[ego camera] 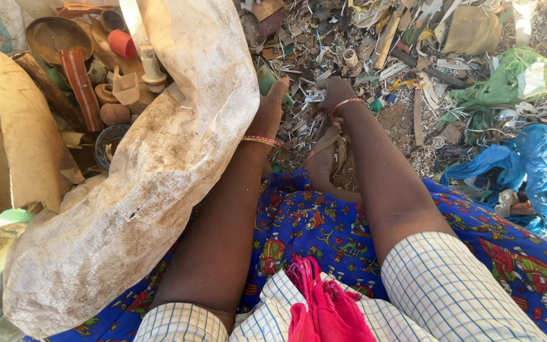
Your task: The person sorts various scrap materials by hand, picking up items from the ground and placing them into a large white sack while also pulling apart stuck pieces.
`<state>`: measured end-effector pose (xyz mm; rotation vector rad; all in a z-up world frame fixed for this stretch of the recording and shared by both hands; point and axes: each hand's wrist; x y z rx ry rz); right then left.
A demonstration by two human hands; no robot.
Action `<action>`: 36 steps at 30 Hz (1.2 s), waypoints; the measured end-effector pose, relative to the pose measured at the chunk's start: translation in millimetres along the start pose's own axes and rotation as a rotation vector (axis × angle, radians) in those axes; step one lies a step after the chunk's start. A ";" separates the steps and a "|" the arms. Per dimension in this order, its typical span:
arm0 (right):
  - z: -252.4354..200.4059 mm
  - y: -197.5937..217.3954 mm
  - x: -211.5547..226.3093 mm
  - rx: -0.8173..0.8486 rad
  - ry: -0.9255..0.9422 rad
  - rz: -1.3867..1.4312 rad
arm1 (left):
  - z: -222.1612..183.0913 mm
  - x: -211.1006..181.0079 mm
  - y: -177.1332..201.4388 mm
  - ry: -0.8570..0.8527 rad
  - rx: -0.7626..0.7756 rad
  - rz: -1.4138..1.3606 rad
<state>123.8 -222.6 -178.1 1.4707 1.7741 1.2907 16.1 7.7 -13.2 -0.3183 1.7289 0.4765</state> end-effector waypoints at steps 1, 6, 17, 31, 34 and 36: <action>0.8 12.7 -1.0 0.034 -0.001 0.034 | 1.0 0.2 -1.0 -0.006 -0.008 0.015; -29.3 100.8 6.2 0.106 0.064 0.205 | 2.6 9.2 4.0 -0.033 -0.010 0.185; -205.2 321.5 -135.4 -0.139 -0.249 -0.056 | 39.3 141.7 2.5 -0.248 -0.013 0.067; -358.1 284.2 -266.9 -0.116 -0.534 -0.230 | -68.7 -18.8 12.0 -0.052 0.345 0.170; -300.3 277.1 -226.0 -0.089 -0.404 -0.209 | -111.8 -110.1 36.7 -0.331 0.451 0.027; -258.2 271.8 -187.3 -0.091 -0.352 -0.129 | -133.4 -162.6 58.3 -0.425 0.449 0.173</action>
Point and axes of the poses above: each hand's wrist, its own z-axis towards the middle knuckle, its own y-axis out of the back of the hand, x = y × z, and after that the axes turned 14 degrees about -z, right-handed
